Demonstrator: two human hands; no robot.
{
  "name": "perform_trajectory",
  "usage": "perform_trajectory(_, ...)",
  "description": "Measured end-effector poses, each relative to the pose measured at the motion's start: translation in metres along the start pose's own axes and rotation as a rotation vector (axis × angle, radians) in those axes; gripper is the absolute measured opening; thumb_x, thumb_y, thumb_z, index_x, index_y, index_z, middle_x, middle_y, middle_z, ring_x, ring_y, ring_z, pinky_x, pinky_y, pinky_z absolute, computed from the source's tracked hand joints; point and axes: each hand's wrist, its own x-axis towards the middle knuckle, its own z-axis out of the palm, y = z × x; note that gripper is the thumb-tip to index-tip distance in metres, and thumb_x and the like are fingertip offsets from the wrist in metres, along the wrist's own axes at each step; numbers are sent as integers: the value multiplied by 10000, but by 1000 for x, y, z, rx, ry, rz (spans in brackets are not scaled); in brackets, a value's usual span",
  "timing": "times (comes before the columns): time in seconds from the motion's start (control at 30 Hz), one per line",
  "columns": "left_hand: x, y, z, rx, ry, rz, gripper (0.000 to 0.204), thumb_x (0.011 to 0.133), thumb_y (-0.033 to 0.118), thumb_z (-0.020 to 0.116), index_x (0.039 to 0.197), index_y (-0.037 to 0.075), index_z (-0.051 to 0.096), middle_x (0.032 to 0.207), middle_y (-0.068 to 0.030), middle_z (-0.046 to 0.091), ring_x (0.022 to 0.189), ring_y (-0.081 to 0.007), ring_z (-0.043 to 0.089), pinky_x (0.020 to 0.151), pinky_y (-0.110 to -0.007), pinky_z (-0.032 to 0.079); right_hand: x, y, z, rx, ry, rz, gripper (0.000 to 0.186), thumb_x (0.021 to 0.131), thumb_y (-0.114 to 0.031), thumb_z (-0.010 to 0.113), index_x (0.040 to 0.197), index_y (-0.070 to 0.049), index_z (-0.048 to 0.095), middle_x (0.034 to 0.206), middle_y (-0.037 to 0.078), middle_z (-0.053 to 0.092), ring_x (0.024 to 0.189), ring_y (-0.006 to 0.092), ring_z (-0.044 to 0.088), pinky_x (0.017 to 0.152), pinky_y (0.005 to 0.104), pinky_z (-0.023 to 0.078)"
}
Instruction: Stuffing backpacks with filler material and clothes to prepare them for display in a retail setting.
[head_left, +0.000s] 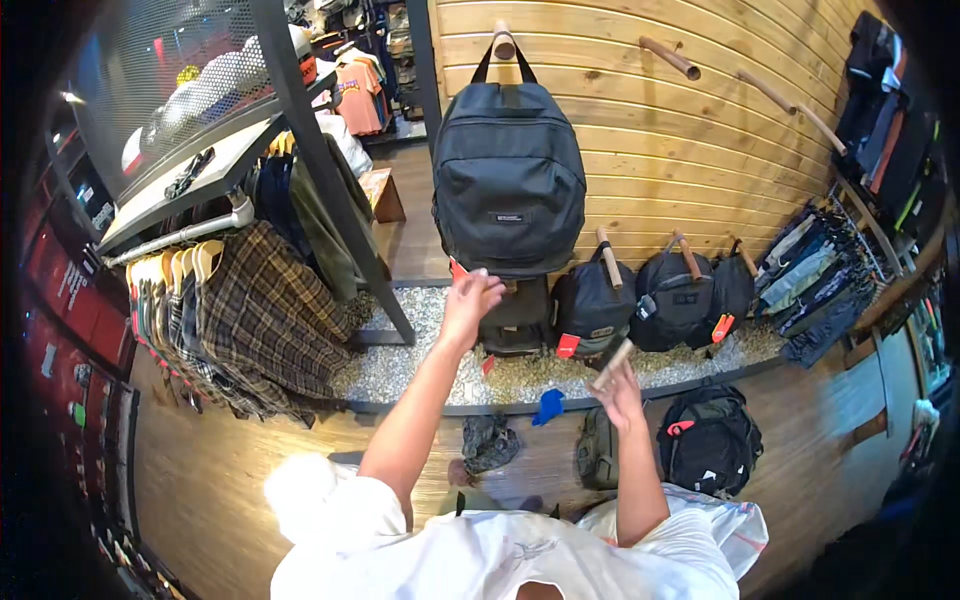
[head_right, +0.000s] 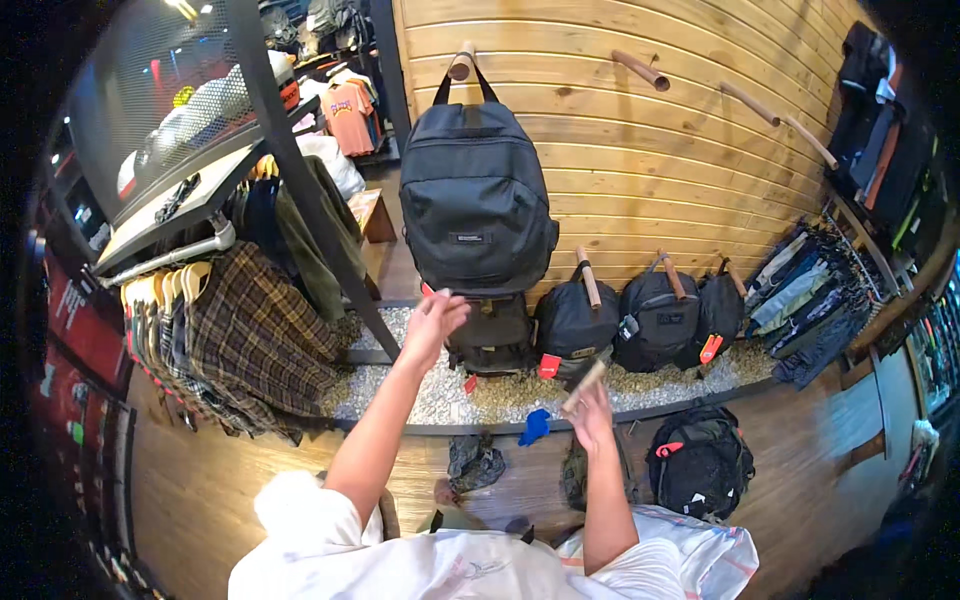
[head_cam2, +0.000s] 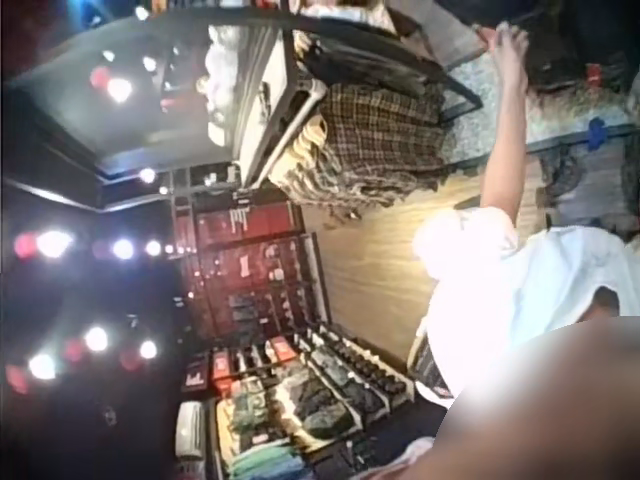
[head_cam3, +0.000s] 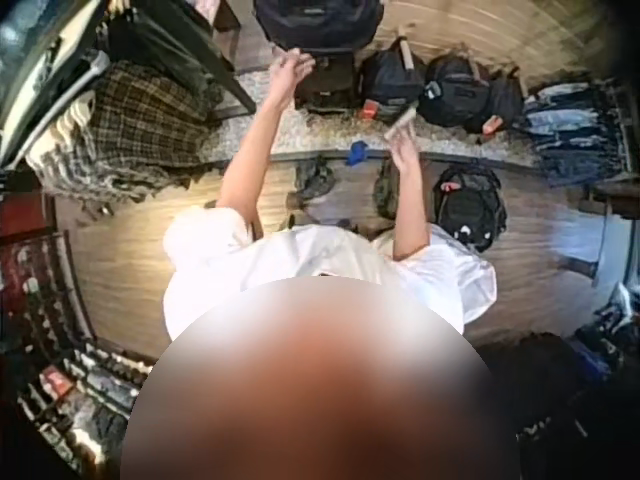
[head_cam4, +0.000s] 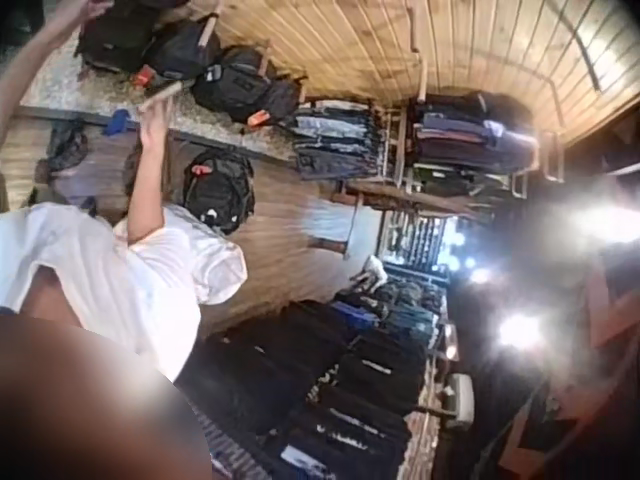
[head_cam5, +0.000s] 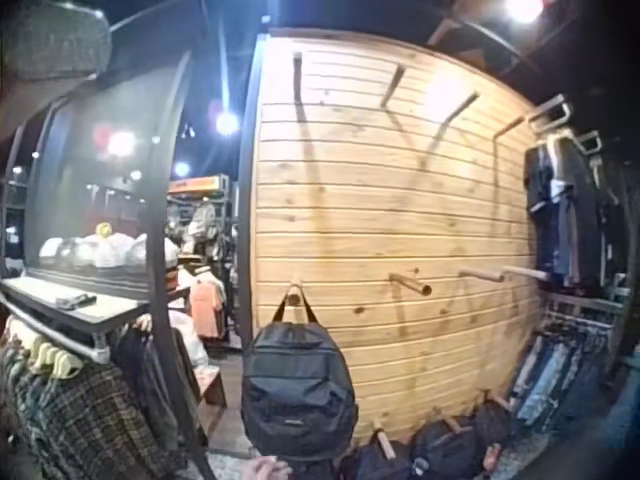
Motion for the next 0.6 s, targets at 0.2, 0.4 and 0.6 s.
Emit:
perform_trajectory(0.2,24,31,-4,345,123,113,319,932,266,733,975,-1,563,816,-68,674,674,-130,620,632,-278,514,-3,-22,98,-114,-136,-157,485,1005,-133,609,1456,-101,433,1266,42,608,1103,212,635,873,443,567)
perform_trajectory(0.4,11,46,-30,1038,105,947,520,783,185,822,1257,120,617,1198,-149,532,1110,-329,515,974,-432,435,-17,-10,130,-214,55,-218,569,1003,-84,584,1521,-73,347,1301,68,579,1093,185,640,852,363,591)
perform_trajectory(0.6,77,99,-28,1448,-282,1584,516,644,146,794,1143,253,719,1298,-25,535,1186,-293,477,979,-421,438,-13,10,136,-419,59,-320,550,963,-27,621,1478,-13,427,1244,95,619,1045,163,631,844,325,570)
